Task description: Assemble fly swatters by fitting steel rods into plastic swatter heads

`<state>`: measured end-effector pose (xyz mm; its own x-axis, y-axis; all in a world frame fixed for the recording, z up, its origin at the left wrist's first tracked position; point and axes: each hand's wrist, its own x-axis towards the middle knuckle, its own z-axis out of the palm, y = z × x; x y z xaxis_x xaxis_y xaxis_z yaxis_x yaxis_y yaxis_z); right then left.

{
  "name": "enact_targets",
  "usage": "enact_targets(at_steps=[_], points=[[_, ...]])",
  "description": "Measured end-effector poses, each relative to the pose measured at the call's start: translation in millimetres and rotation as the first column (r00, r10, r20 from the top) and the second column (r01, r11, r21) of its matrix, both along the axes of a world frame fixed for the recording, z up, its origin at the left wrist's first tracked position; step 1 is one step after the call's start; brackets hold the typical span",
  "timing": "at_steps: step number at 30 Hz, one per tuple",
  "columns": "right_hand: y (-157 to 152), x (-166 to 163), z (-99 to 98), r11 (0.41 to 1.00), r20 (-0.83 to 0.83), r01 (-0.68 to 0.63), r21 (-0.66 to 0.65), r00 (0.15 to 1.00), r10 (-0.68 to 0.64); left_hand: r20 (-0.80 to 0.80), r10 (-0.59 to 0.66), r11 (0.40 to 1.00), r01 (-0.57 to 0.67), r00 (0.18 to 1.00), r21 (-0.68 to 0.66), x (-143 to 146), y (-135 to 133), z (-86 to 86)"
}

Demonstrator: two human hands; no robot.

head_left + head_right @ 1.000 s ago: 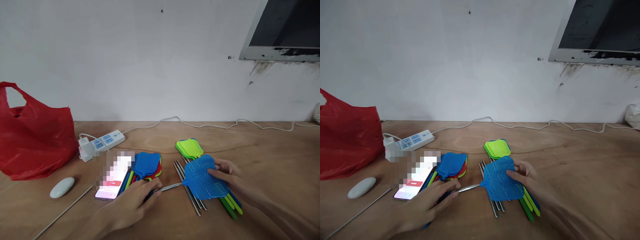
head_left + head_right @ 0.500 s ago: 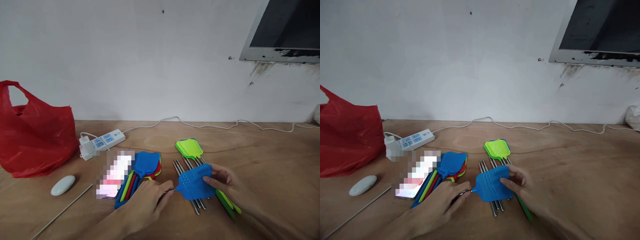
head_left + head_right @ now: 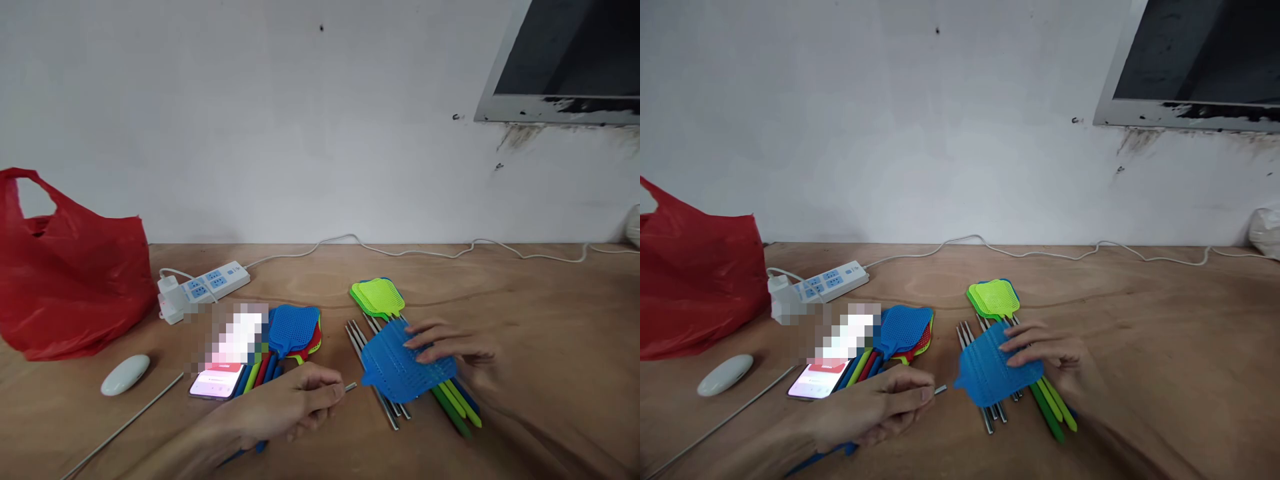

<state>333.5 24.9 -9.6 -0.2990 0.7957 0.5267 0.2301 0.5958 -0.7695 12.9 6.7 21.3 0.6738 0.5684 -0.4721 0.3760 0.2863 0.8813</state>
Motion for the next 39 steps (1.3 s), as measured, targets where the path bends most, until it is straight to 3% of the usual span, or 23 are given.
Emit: enact_targets(at_steps=[3, 6, 8, 13, 19, 29, 35, 39], points=[[7, 17, 1.3, 0.986, -0.068, 0.16, 0.041, 0.985, -0.157, 0.024, 0.11, 0.986, -0.106, 0.994, -0.129, -11, 3, -5.5], [8, 15, -0.7, 0.914, -0.176, 0.344, -0.216, 0.907, -0.383, 0.069, 0.263, 0.962, -0.256, 0.962, -0.093, -11, 4, -13.8], [7, 2, -2.5, 0.867, -0.249, 0.348, -0.356, 0.859, -0.447, 0.12, 0.317, 0.948, -0.317, 0.941, -0.012, -4, 4, -19.2], [14, -27, -11.7, 0.84, -0.296, 0.253, -0.48, 0.855, -0.426, 0.277, 0.353, 0.914, -0.392, 0.894, 0.101, 14, 13, -32.5], [31, -29, -26.9, 0.806, -0.324, 0.165, -0.569, 0.856, -0.404, 0.28, 0.368, 0.887, -0.425, 0.887, 0.181, 8, 22, -45.4], [30, -41, -19.6, 0.789, -0.366, 0.136, -0.598, 0.83, -0.421, 0.25, 0.286, 0.877, -0.358, 0.925, 0.322, -3, 22, -50.2], [28, -43, -15.5, 0.779, -0.394, 0.096, -0.619, 0.82, -0.415, 0.175, 0.291, 0.893, -0.332, 0.941, 0.302, -3, 18, -48.3], [25, -47, -11.4, 0.779, -0.354, 0.144, -0.611, 0.83, -0.431, 0.151, 0.286, 0.897, -0.32, 0.946, 0.304, -1, 14, -46.7]])
